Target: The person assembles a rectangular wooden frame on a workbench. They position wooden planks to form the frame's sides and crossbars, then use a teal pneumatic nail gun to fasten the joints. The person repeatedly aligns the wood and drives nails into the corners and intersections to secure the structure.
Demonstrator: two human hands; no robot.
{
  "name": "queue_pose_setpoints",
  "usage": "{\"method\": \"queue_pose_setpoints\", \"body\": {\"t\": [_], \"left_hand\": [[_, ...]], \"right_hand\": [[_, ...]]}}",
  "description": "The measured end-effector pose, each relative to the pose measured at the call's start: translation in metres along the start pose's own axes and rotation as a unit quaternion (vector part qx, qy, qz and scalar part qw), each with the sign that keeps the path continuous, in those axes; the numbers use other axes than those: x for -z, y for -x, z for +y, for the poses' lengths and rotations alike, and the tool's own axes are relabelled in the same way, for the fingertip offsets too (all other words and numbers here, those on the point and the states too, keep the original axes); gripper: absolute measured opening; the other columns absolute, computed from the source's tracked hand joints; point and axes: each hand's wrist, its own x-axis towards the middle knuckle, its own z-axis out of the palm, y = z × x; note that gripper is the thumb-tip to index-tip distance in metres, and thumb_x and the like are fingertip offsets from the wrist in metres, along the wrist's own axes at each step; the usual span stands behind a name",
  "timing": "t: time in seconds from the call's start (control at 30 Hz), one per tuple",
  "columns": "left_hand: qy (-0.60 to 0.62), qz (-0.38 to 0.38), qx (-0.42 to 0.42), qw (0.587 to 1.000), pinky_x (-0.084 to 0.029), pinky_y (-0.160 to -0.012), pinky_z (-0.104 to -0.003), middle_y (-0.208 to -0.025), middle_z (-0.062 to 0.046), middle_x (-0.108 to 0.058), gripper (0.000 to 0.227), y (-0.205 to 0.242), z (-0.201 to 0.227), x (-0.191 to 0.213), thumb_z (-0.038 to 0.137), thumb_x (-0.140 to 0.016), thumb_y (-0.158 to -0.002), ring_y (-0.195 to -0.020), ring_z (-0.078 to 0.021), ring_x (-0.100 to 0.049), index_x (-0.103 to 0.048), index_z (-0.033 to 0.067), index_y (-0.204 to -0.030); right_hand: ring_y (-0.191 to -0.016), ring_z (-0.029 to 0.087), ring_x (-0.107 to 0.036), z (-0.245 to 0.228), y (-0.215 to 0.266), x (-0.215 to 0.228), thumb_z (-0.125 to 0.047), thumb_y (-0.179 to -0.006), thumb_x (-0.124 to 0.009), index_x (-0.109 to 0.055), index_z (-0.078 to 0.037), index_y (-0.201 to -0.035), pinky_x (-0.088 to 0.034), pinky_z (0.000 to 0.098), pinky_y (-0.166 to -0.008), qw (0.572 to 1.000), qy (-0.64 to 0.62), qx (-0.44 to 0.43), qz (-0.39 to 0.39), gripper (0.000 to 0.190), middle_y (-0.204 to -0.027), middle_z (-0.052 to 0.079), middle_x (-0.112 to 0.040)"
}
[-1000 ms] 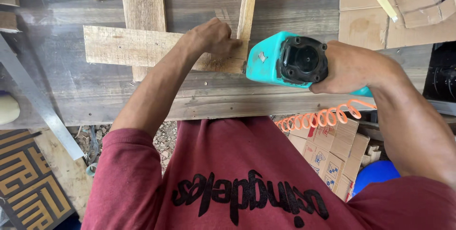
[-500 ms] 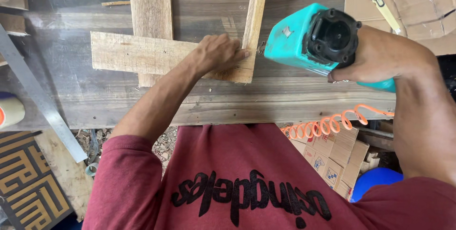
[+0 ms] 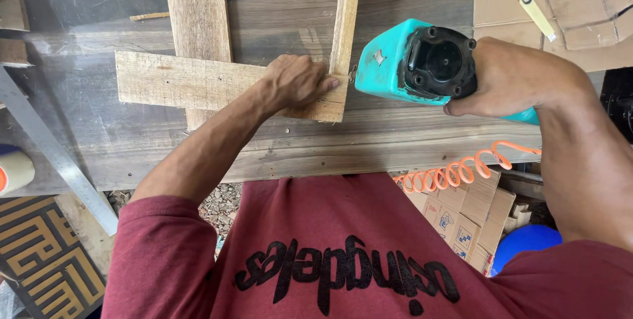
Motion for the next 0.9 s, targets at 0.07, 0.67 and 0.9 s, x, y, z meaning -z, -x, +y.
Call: {"method": "queue_pose_setpoints", "body": {"t": [0.07, 0.67, 0.9], "left_hand": [[0.001, -0.004, 0.004, 1.0, -0.051, -0.057, -0.05, -0.07, -0.014, -0.061, 0.065, 0.001, 0.002, 0.003, 0.064, -0.026, -0.108, -0.061, -0.0344, -0.062, -0.056, 0.0085, -0.093], [-0.015, 0.017, 0.011, 1.0, -0.052, -0.063, -0.055, -0.078, -0.018, -0.068, 0.068, -0.004, 0.003, -0.004, 0.059, -0.023, -0.11, -0.069, -0.041, -0.068, -0.063, 0.0064, -0.093], [-0.01, 0.025, 0.017, 0.999, -0.053, -0.064, -0.057, -0.081, -0.02, -0.069, 0.069, -0.003, 0.006, -0.003, 0.057, -0.022, -0.11, -0.073, -0.0441, -0.069, -0.064, 0.0051, -0.093]], "right_hand": [[-0.071, 0.022, -0.064, 0.003, -0.001, -0.002, -0.028, -0.07, -0.086, -0.07, -0.009, -0.094, -0.051, 0.0371, -0.068, 1.0, 0.011, 0.003, 0.003, 0.034, -0.077, 0.007, -0.071], [-0.06, 0.024, -0.056, -0.015, 0.001, 0.0, -0.033, -0.067, -0.079, -0.063, -0.004, -0.075, -0.044, 0.0393, -0.059, 0.998, 0.065, 0.011, -0.007, 0.034, -0.063, 0.01, -0.059], [-0.063, 0.028, -0.062, -0.034, 0.008, 0.005, -0.031, -0.07, -0.072, -0.065, -0.005, -0.08, -0.049, 0.0397, -0.06, 0.995, 0.098, -0.021, -0.018, 0.03, -0.068, 0.013, -0.068]]}}
